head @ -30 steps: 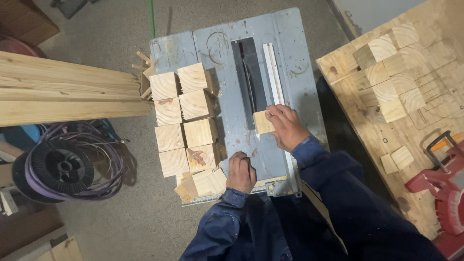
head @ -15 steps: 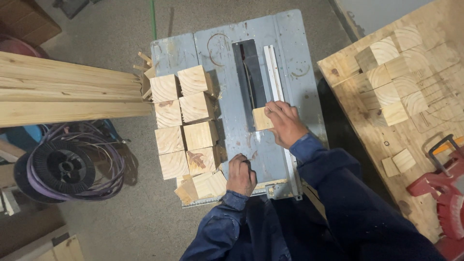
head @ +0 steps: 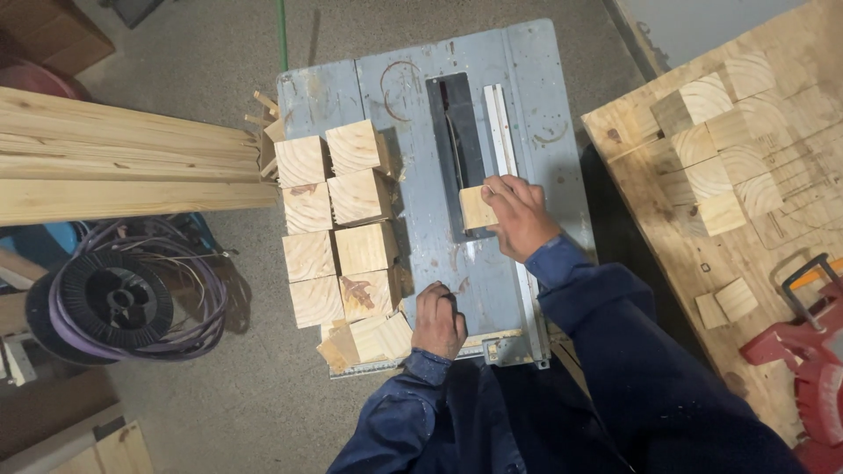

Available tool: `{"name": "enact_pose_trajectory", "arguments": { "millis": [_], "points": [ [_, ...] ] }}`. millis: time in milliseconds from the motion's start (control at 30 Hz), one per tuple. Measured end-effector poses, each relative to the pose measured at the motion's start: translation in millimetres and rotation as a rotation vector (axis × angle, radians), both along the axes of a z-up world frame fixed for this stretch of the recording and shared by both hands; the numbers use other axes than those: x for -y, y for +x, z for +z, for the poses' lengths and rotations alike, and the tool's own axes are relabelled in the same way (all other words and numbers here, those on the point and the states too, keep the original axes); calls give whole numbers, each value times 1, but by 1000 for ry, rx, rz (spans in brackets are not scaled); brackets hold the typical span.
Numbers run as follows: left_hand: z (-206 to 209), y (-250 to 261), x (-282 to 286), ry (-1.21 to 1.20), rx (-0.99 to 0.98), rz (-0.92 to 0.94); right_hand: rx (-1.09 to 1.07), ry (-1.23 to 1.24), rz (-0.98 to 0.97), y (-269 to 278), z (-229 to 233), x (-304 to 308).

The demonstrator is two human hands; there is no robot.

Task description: Organizing and inspecting small wooden blocks on a table saw and workbench

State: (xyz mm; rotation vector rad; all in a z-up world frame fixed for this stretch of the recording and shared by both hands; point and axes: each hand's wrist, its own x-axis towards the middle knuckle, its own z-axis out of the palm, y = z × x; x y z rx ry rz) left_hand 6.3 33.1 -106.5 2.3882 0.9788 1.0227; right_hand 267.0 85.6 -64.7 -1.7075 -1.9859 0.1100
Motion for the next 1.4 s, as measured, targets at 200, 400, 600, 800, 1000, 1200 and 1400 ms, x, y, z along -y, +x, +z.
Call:
{"name": "enact_pose_trajectory", "arguments": {
  "millis": [200, 400, 600, 800, 1000, 1200, 1400],
  "points": [
    [-3, 0, 0, -7, 5, 6, -26, -10, -10, 3, 1, -10],
    [-1, -1, 1, -8, -5, 5, 1, -8, -12, 8, -2, -21],
    [-7, -2, 1, -4, -18, 4, 21, -26, -9, 16, -11, -33],
    [-8, -1, 0, 14, -28, 3, 61, -17, 26, 31, -25, -53],
    [-12, -1, 0, 13, 2, -12, 74, -10, 27, 41, -31, -76],
    [-13, -3, 0, 27, 19, -21, 100, -39, 34, 50, -32, -98],
    [-9, -6, 0, 25, 21, -16, 75, -81, 67, 41, -26, -71]
  ]
}}
